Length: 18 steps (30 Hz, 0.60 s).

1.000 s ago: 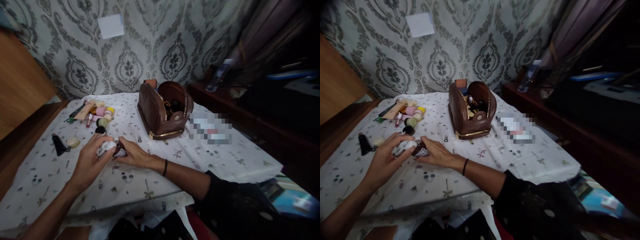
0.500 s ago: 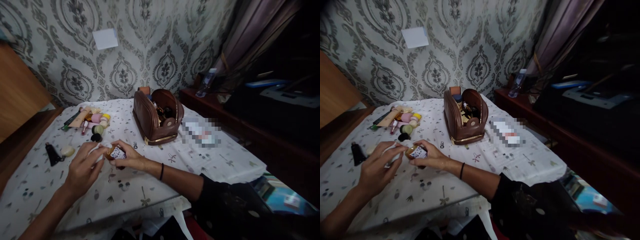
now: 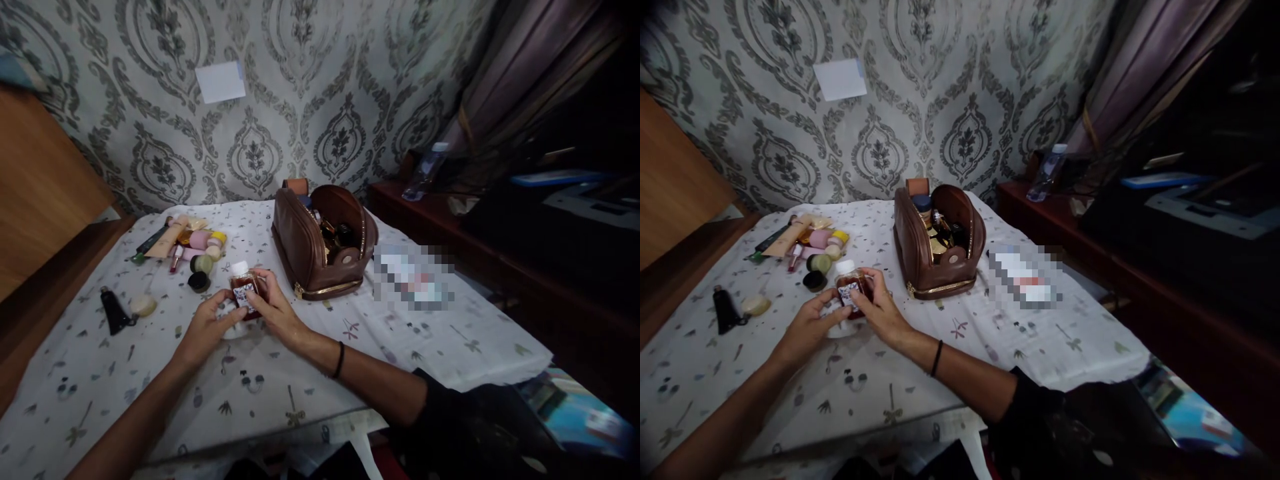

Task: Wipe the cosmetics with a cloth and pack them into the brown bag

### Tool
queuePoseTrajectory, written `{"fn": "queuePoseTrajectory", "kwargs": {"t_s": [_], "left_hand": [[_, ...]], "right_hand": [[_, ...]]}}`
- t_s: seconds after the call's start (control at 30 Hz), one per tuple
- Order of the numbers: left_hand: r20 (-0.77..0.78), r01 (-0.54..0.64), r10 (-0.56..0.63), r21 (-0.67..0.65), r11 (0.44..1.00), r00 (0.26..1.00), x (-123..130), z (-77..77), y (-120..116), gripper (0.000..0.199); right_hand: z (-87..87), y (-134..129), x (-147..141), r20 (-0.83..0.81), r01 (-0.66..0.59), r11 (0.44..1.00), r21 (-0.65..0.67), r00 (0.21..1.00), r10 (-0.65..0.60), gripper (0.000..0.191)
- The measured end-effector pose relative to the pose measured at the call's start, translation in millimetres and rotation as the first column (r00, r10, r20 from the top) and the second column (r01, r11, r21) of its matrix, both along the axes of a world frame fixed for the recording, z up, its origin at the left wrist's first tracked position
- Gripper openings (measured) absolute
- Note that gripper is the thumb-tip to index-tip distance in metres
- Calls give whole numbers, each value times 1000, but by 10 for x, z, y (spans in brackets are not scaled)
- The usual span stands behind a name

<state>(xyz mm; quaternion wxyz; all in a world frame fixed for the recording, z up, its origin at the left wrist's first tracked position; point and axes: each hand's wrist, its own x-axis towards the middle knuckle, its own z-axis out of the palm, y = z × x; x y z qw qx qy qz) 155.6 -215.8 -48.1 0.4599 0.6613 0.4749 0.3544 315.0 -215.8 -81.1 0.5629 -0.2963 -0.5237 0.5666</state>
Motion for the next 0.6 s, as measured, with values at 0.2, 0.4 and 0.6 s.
{"fn": "queuePoseTrajectory", "kwargs": {"t_s": [0.2,0.4,0.6], "left_hand": [[189,155,-122,-170,973,974,-44,125,66,68],[201,416,-381,-176,892,902,113,396,201,55],[289,574,-505,-255,778,813,584,597,277,50]], "right_hand": [[374,-57,279,168,-25,992,126,986,3,36],[1036,-41,861,323,-211,971,110,932,165,45],[1581,-54,1343,492,-222,975,-11,848,199,31]]}}
